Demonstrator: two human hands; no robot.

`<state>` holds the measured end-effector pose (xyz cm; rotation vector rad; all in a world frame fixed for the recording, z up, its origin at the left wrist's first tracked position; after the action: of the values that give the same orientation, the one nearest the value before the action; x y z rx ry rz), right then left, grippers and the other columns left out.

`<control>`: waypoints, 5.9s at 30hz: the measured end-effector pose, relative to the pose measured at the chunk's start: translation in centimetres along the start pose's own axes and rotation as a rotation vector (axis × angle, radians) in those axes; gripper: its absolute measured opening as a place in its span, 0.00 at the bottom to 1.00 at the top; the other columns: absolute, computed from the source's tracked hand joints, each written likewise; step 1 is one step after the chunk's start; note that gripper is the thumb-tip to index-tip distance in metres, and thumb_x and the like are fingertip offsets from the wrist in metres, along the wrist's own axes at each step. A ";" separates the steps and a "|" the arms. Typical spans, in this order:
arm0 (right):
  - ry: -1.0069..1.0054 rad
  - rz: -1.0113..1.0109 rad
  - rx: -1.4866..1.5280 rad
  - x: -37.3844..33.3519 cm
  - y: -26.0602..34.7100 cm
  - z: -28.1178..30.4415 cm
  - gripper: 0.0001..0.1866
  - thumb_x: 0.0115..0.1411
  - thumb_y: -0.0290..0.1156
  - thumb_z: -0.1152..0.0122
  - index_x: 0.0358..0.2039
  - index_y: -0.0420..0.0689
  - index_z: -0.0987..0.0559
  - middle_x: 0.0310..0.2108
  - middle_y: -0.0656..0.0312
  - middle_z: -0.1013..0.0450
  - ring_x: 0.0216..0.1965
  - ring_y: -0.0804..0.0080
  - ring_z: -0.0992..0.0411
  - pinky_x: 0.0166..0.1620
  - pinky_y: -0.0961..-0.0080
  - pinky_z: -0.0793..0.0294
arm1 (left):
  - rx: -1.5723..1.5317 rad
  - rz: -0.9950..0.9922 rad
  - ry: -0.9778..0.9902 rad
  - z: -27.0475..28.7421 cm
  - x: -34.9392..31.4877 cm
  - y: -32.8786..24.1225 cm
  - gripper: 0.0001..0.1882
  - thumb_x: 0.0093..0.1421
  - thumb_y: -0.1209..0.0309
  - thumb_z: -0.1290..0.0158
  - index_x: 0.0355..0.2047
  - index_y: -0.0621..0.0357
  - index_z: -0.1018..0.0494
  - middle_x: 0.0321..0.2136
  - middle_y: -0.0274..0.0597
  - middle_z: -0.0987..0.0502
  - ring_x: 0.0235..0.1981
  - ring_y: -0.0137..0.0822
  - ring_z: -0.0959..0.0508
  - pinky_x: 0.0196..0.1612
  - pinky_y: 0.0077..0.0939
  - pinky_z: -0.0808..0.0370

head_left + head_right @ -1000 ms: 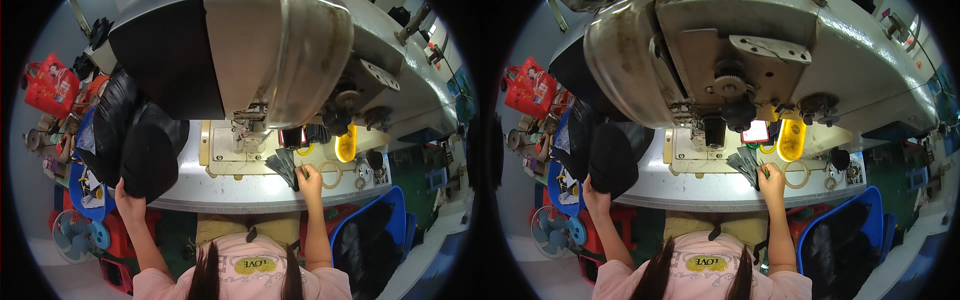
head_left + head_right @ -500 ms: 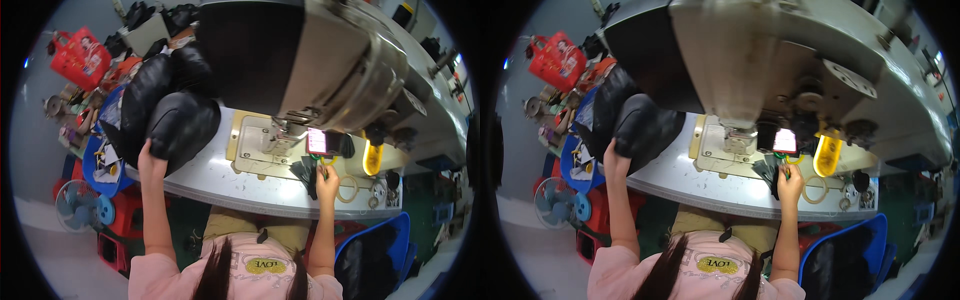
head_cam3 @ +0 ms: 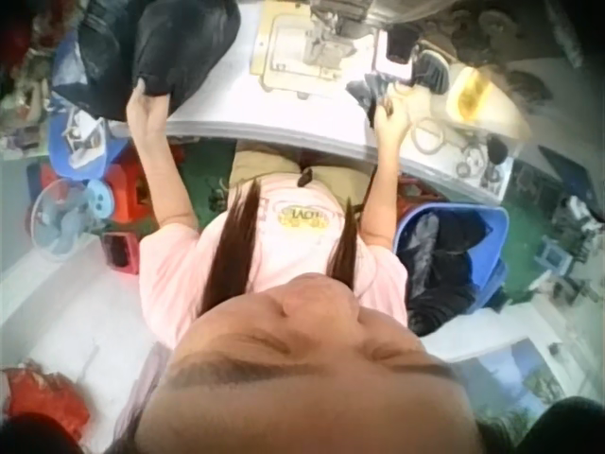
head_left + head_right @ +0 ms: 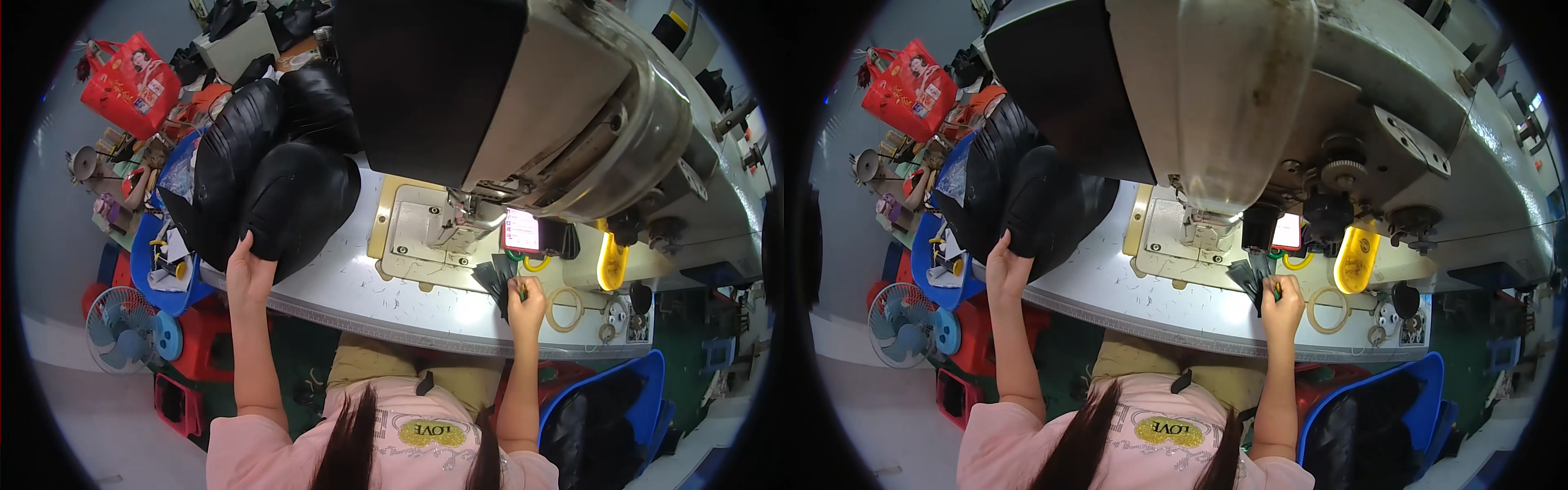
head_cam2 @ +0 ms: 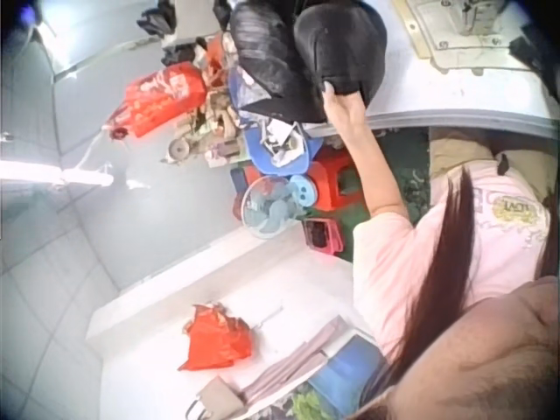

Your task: The person sews black leather-like bags using an industrial sewing machine. They repeatedly pick up a bag, attach a strap, guide it under the needle, and sew the strap to the bag. Finished bags are placed on the table to the left.

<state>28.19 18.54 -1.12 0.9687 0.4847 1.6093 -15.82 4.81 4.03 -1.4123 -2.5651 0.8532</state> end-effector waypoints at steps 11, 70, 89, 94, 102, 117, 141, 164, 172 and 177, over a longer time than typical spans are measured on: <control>-0.025 0.068 -0.181 -0.6 0.6 -1.0 0.13 0.44 0.26 0.36 0.30 0.39 0.29 0.28 0.55 0.33 0.29 0.56 0.32 0.34 0.67 0.33 | -0.029 0.002 -0.138 0.0 3.7 0.4 0.19 0.60 0.73 0.63 0.50 0.72 0.44 0.51 0.56 0.39 0.55 0.46 0.39 0.59 0.40 0.45; 0.594 -0.270 0.860 -5.8 14.7 -4.0 0.06 0.56 0.24 0.47 0.23 0.37 0.26 0.15 0.64 0.30 0.12 0.87 0.39 0.16 0.90 0.42 | 0.626 0.078 0.345 -7.3 -10.8 14.5 0.12 0.61 0.67 0.54 0.35 0.66 0.28 0.30 0.32 0.27 0.30 0.19 0.30 0.34 0.16 0.32; 0.358 0.172 0.444 -3.7 15.9 0.0 0.02 0.51 0.22 0.42 0.25 0.38 0.25 0.18 0.62 0.29 0.20 0.80 0.31 0.25 0.83 0.32 | 0.974 0.085 0.473 -8.6 -9.4 14.3 0.08 0.55 0.74 0.48 0.35 0.65 0.28 0.31 0.32 0.26 0.30 0.21 0.30 0.35 0.17 0.32; 0.397 0.250 0.302 1.2 16.2 2.1 0.13 0.44 0.27 0.34 0.31 0.38 0.25 0.23 0.60 0.30 0.24 0.75 0.34 0.30 0.79 0.34 | 1.016 0.149 0.685 -11.0 -8.8 13.6 0.09 0.54 0.75 0.48 0.35 0.66 0.28 0.31 0.33 0.26 0.32 0.22 0.30 0.36 0.19 0.32; 1.009 -0.362 0.675 1.5 12.3 -3.2 0.38 0.34 0.27 0.27 0.47 0.35 0.35 0.39 0.58 0.30 0.38 0.70 0.31 0.44 0.76 0.32 | 1.203 0.164 0.845 -11.7 -8.0 14.8 0.10 0.55 0.75 0.49 0.38 0.65 0.30 0.31 0.34 0.26 0.33 0.23 0.30 0.38 0.20 0.32; 0.707 -0.505 0.914 0.2 13.4 -4.7 0.21 0.41 0.20 0.35 0.39 0.38 0.28 0.34 0.58 0.27 0.33 0.74 0.28 0.38 0.77 0.27 | 1.321 -0.116 0.731 -13.9 -6.6 12.5 0.10 0.51 0.73 0.46 0.33 0.63 0.27 0.24 0.46 0.24 0.25 0.34 0.26 0.31 0.24 0.31; 0.294 -0.505 0.904 1.6 10.9 -3.8 0.22 0.51 0.29 0.39 0.46 0.39 0.32 0.45 0.60 0.34 0.46 0.73 0.37 0.49 0.76 0.38 | 1.113 0.491 0.714 -16.3 0.4 16.5 0.14 0.47 0.75 0.44 0.34 0.69 0.26 0.28 0.40 0.24 0.28 0.27 0.26 0.35 0.17 0.30; 0.121 -0.372 1.027 2.6 9.7 -4.5 0.26 0.52 0.28 0.41 0.50 0.39 0.39 0.43 0.56 0.35 0.44 0.70 0.34 0.48 0.73 0.33 | 1.468 0.423 0.998 -20.3 2.9 17.1 0.15 0.44 0.73 0.39 0.35 0.56 0.25 0.33 0.39 0.25 0.39 0.31 0.29 0.43 0.20 0.33; 0.037 -0.339 0.877 2.9 10.4 -3.3 0.19 0.52 0.30 0.39 0.41 0.38 0.33 0.36 0.61 0.34 0.36 0.78 0.36 0.44 0.82 0.37 | 1.361 0.452 0.995 -21.4 4.1 16.4 0.17 0.44 0.75 0.39 0.37 0.57 0.26 0.35 0.39 0.26 0.40 0.32 0.29 0.44 0.21 0.33; 0.001 -0.067 0.616 1.2 9.2 3.3 0.07 0.55 0.28 0.44 0.23 0.40 0.27 0.17 0.64 0.33 0.15 0.81 0.38 0.19 0.85 0.41 | 1.306 0.467 0.984 -21.9 4.8 16.7 0.18 0.44 0.75 0.39 0.38 0.57 0.26 0.35 0.39 0.26 0.40 0.33 0.29 0.44 0.21 0.33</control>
<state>25.25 16.58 8.04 1.3840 1.0390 1.4202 1.37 24.93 13.00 -1.3273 -0.6418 1.1051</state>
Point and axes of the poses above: each hand's wrist, its own x-axis towards the middle knuckle, its own z-axis out of the back of the hand, y = z × x, the point moved 6 cm from there along x, towards the middle knuckle
